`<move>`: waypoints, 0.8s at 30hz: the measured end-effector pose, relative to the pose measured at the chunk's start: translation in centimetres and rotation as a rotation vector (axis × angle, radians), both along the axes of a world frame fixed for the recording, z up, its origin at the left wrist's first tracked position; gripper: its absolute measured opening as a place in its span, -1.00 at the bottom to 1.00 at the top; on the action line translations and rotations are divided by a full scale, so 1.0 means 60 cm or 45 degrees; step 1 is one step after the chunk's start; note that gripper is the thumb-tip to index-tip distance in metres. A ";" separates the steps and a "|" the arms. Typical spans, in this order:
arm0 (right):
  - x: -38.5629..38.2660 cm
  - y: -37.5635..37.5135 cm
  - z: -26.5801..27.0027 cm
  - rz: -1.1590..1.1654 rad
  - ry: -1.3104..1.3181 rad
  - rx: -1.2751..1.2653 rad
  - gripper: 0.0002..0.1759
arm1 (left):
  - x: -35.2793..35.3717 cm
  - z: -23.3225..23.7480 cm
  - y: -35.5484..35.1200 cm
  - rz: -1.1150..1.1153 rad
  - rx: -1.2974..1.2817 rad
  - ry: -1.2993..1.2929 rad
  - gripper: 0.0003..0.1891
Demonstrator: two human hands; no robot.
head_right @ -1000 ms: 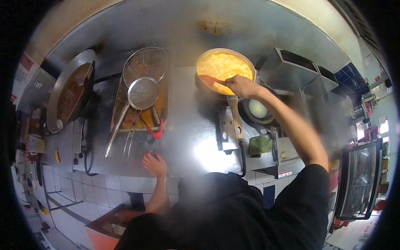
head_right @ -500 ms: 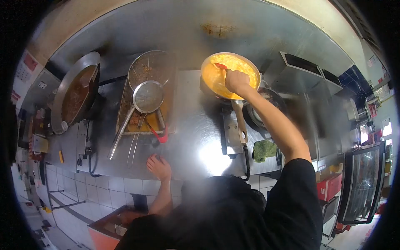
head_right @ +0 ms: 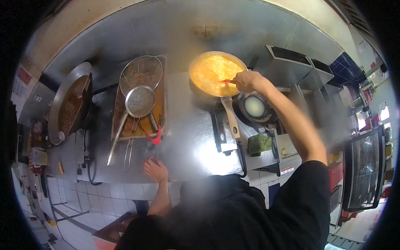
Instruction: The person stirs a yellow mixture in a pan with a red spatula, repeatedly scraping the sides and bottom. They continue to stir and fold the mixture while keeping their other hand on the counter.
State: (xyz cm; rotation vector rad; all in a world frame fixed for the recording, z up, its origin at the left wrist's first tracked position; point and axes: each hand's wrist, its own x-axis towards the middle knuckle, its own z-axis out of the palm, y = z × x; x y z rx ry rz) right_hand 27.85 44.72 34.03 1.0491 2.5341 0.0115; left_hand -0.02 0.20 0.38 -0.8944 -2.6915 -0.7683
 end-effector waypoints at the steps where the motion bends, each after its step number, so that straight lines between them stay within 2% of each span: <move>1: 0.000 -0.012 0.016 0.040 -0.034 -0.043 -0.49 | 0.002 0.001 0.000 0.012 -0.005 -0.008 -0.67; 5: 0.015 -0.026 0.067 -0.133 0.090 -0.146 -0.53 | 0.003 0.001 0.000 0.019 0.008 -0.027 -0.68; 9: 0.002 -0.084 0.149 -0.111 0.091 -0.065 -0.50 | 0.004 0.002 0.000 0.016 0.013 -0.033 -0.68; 12: 0.006 -0.086 0.162 -0.032 0.117 -0.103 -0.53 | 0.002 -0.005 -0.001 0.021 0.009 0.021 -0.68; 15: 0.006 -0.091 0.155 0.022 0.171 -0.225 -0.53 | 0.002 -0.007 -0.002 0.027 -0.001 0.027 -0.68; 19: -0.011 -0.084 0.103 0.102 0.186 -0.347 -0.50 | 0.002 -0.006 -0.002 0.038 -0.023 0.008 -0.68; 21: -0.029 -0.089 0.079 -0.174 0.253 -0.488 -0.47 | 0.002 -0.004 0.000 0.035 -0.014 0.011 -0.68; 22: -0.034 -0.079 0.057 -0.092 0.289 -0.468 -0.43 | 0.003 -0.001 0.002 0.031 -0.005 0.014 -0.68; 24: -0.053 -0.056 0.009 -0.134 0.361 -0.497 -0.43 | 0.002 0.005 0.002 0.032 0.002 0.019 -0.67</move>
